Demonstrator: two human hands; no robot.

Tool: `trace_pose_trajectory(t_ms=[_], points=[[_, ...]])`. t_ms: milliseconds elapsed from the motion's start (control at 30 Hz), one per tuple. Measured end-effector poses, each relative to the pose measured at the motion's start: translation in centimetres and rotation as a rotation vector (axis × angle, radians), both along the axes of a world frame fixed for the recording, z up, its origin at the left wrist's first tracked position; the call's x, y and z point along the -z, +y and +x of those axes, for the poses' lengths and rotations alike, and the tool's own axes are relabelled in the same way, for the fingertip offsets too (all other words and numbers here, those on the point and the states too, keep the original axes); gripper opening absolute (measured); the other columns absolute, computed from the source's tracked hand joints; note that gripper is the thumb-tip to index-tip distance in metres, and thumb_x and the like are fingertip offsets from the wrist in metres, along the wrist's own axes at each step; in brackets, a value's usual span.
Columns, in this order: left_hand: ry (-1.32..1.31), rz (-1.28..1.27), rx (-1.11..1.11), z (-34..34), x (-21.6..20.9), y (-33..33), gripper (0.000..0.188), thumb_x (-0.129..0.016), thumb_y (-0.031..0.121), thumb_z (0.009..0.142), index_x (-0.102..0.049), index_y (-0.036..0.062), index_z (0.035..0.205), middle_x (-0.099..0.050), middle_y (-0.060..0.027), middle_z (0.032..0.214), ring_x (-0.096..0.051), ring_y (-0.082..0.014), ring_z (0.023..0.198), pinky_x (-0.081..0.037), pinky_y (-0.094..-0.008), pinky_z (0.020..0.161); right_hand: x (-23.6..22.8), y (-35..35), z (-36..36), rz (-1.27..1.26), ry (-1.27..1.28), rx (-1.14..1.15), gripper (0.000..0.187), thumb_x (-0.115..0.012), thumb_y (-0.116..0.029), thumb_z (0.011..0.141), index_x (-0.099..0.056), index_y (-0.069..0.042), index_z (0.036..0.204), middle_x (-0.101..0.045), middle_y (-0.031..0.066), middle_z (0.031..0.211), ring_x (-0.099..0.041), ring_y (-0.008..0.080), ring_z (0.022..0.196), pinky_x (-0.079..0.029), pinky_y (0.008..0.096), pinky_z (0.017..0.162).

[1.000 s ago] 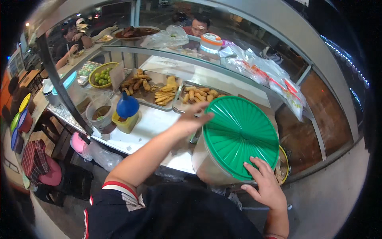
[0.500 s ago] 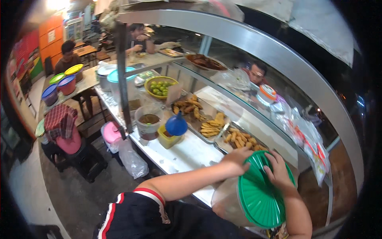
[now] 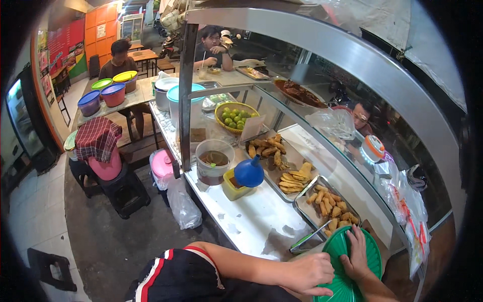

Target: The person assembles a dessert dish by placing white cubes onto a plate, adding a scoop of red sauce, and pouring an orange liquid over the top. They then add a yellow crumbly topping and a white powder before serving the finished plate to a customer.

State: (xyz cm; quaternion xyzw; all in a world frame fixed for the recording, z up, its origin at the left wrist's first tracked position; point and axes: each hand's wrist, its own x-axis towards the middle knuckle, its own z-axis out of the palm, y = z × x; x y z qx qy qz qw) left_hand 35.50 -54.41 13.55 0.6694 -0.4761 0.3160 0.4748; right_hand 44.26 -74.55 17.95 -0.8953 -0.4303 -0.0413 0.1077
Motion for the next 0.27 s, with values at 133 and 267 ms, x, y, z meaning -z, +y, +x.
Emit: trace_pose_trajectory(t_ms=[133, 267], points=[[-0.005, -0.069, 0.024, 0.00, 0.10, -0.18, 0.030, -0.060, 0.028, 0.075, -0.049, 0.0041, 0.061, -0.048, -0.0087, 0.062, -0.050, -0.0261, 0.064, -0.039, -0.0365, 0.069, 0.77, -0.77, 0.21, -0.011, -0.101, 0.055, 0.066, -0.044, -0.045, 0.082, -0.030, 0.001, 0.128, -0.024, 0.0239, 0.136, -0.022, 0.0430, 0.125, -0.015, 0.0515, 0.102], [0.094, 0.232, 0.033, 0.70, 0.86, -0.48, 0.035, -0.062, 0.034, 0.076, -0.056, 0.0002, 0.081, -0.059, -0.0118, 0.091, -0.057, -0.0235, 0.088, -0.040, -0.0386, 0.079, 0.87, -1.07, 0.60, 0.064, -0.133, 0.092, 0.068, -0.041, -0.047, 0.084, -0.027, 0.000, 0.130, -0.022, 0.0232, 0.137, -0.020, 0.0416, 0.126, -0.014, 0.0518, 0.102]])
